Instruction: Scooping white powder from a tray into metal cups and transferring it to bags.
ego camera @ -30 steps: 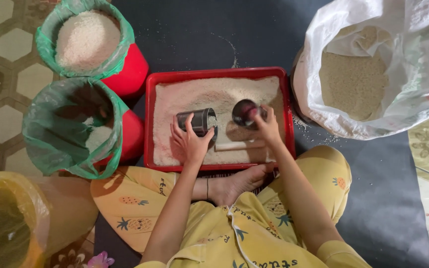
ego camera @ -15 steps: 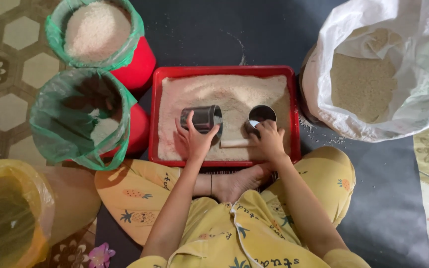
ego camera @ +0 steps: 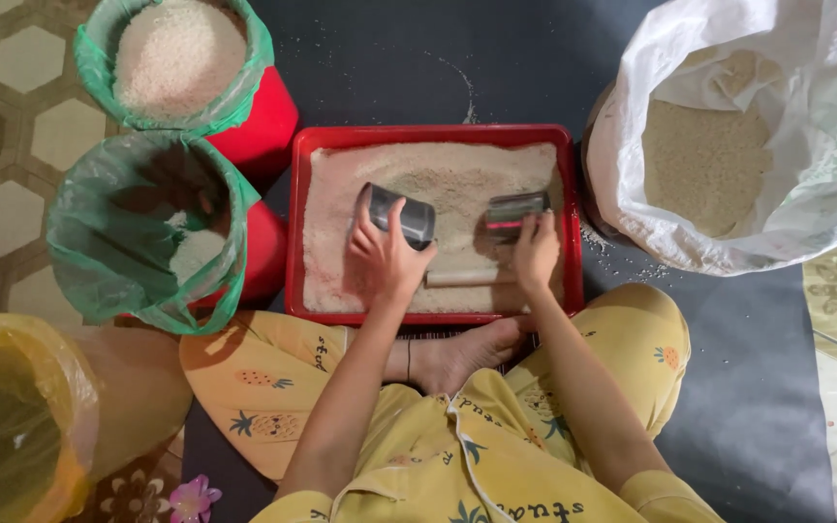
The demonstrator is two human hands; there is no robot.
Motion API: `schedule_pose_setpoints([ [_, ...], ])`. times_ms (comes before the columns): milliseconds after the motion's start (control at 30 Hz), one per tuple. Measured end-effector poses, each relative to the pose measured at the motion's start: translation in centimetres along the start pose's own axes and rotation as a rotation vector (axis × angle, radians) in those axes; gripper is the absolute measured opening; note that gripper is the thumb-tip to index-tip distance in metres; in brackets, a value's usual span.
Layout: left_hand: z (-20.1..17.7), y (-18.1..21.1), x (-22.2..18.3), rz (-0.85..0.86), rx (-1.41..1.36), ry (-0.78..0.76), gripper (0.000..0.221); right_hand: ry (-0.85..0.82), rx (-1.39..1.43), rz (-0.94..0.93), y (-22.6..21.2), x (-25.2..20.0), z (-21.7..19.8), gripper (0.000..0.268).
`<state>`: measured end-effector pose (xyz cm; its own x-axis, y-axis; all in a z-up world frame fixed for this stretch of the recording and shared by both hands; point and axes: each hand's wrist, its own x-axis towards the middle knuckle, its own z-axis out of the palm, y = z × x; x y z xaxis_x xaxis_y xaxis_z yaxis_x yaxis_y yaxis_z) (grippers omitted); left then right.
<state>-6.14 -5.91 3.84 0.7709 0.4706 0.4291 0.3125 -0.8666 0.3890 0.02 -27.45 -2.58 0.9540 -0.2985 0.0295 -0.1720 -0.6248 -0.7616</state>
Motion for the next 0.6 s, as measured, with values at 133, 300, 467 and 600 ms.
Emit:
schedule_pose_setpoints([
  [133, 0.4, 1.7, -0.7, -0.218, -0.18, -0.116, 0.099, -0.132, -0.072, -0.094, -1.8, -2.4, 0.8, 0.03],
  [300, 3.2, 0.7, -1.7, -0.54, -0.553, -0.252, 0.1, -0.189, 0.096, 0.039, -0.9, -2.6, 1.4, 0.032],
  [467, 3.5, -1.6, -0.2, -0.76, -0.488, -0.369, 0.096, -0.28, 0.716, 0.55, -1.1, -1.3, 0.1, 0.028],
  [600, -1.7, 0.2, 2.0, -0.884, -0.967, -0.253, 0.085, -0.441, 0.991, 0.624, -5.3, -2.2, -1.8, 0.019],
])
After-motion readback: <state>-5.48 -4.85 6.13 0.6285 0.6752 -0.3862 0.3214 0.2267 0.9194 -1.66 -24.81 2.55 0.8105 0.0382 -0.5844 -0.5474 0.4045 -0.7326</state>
